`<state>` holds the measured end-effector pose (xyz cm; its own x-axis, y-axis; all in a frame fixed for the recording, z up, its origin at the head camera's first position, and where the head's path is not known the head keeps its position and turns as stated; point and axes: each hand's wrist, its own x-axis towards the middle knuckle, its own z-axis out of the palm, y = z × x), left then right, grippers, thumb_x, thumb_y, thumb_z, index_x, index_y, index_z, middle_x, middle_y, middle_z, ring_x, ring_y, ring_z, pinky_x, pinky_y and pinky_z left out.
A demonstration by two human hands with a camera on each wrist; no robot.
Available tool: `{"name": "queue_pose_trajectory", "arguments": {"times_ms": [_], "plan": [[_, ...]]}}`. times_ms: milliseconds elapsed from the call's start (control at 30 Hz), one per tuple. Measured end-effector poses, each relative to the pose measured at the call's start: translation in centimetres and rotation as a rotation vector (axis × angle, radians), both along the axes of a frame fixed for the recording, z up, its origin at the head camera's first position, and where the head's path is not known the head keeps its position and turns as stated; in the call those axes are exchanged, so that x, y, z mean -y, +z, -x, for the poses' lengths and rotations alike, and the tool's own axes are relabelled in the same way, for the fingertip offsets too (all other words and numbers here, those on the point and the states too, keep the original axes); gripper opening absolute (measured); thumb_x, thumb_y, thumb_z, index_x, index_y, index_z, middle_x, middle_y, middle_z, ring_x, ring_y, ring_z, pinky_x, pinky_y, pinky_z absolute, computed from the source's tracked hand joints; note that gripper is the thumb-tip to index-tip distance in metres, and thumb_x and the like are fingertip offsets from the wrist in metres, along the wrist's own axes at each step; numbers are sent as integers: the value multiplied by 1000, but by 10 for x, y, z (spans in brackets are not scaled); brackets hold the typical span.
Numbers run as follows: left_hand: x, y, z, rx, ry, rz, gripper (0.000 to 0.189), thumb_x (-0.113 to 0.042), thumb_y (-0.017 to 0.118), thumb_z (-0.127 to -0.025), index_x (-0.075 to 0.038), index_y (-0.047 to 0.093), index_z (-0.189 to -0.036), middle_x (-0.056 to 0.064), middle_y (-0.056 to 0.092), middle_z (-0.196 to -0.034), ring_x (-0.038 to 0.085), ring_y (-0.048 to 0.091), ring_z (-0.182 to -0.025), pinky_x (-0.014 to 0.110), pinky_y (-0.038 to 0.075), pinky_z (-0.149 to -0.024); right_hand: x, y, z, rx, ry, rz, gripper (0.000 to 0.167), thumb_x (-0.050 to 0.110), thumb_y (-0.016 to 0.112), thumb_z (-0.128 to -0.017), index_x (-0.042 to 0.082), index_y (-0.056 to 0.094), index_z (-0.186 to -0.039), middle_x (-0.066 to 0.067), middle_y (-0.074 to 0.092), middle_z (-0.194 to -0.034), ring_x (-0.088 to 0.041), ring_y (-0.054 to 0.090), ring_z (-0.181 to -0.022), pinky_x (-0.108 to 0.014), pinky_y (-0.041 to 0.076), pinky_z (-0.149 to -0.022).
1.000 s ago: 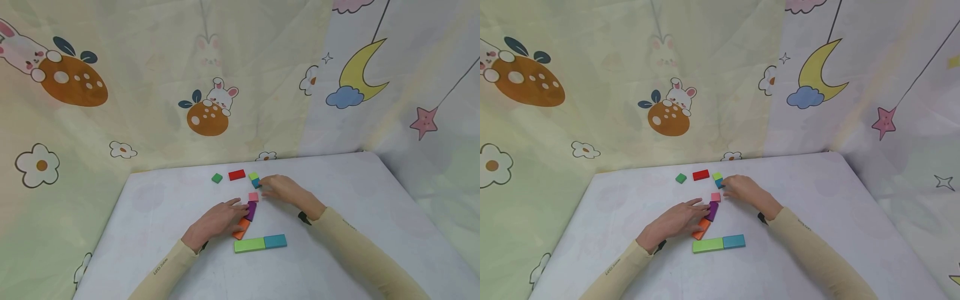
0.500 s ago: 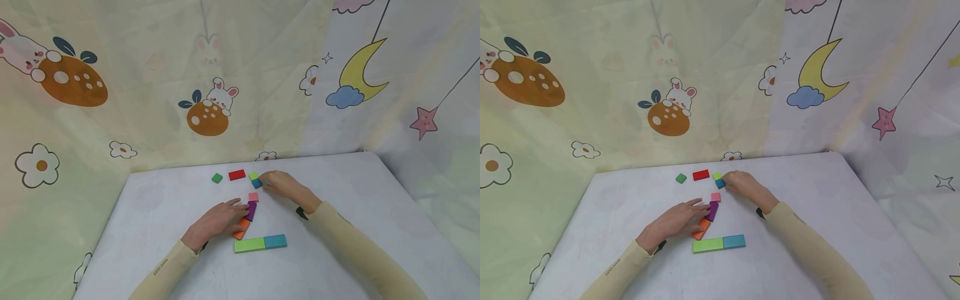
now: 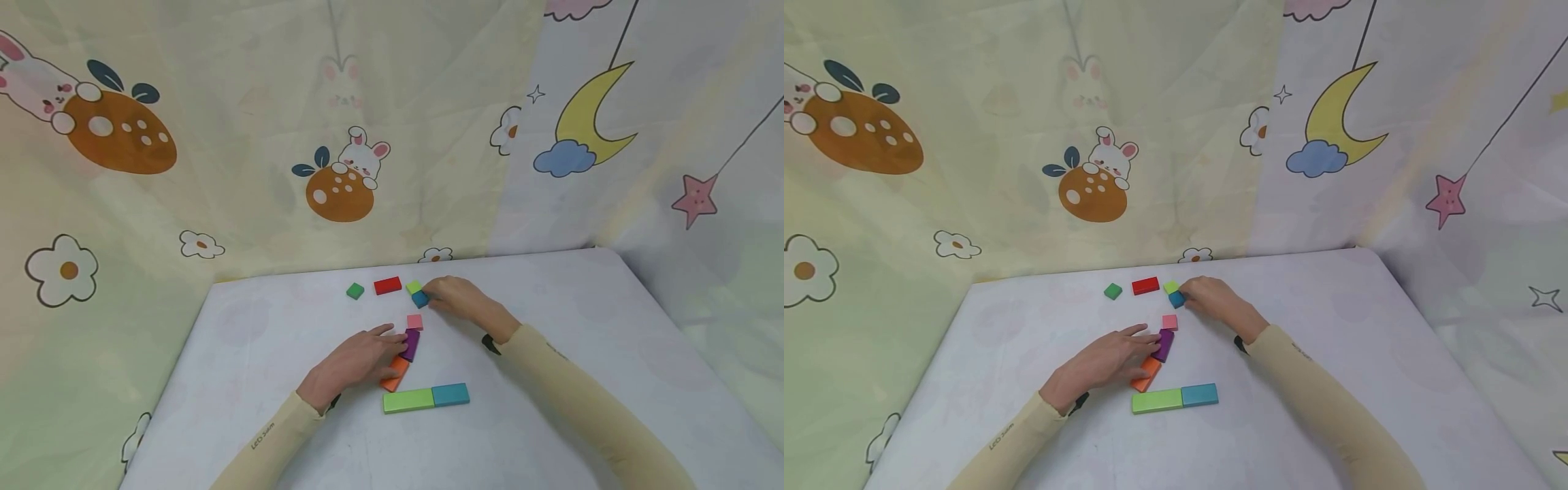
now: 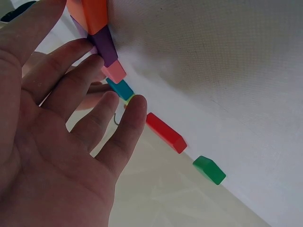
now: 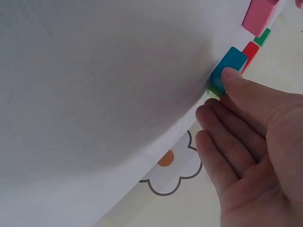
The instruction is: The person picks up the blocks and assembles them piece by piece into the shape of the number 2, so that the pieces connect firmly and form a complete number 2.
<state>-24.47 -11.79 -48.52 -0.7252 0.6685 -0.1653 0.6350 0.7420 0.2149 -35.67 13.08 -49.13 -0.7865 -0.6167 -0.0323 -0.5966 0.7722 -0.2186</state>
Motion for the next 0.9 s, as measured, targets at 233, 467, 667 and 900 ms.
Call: {"name": "queue_pose_trajectory", "arguments": {"times_ms": [233, 467, 667, 900], "plan": [[0, 0, 0, 1, -9, -2, 59, -42, 71, -92, -21, 56, -145, -5, 55, -150, 24, 39, -148, 44, 45, -113, 0, -1, 2, -15, 5, 2, 38, 16, 71, -94, 4, 66, -129, -10, 70, -127, -26, 65, -121, -42, 53, -104], [0, -1, 1, -5, -7, 0, 58, -42, 72, -92, -22, 57, -144, -5, 55, -149, 24, 40, -147, 44, 45, -113, 2, -3, 2, -13, 3, -37, 39, 19, 72, -94, 5, 66, -130, -9, 71, -127, -26, 66, -121, -41, 53, -103], [0, -2, 1, -16, -11, 7, 59, -43, 72, -92, -22, 57, -144, -6, 55, -149, 24, 41, -147, 43, 46, -112, 2, -2, 2, 19, -32, -46, 42, 21, 72, -94, 7, 65, -133, -9, 70, -129, -26, 64, -123, -42, 52, -104], [0, -1, 1, -16, -10, 5, 58, -43, 72, -91, -22, 57, -144, -5, 56, -148, 24, 42, -146, 43, 47, -111, 5, 1, 5, 6, 0, -48, 37, 20, 73, -93, 5, 69, -127, -9, 72, -123, -26, 67, -118, -41, 54, -102]]}}
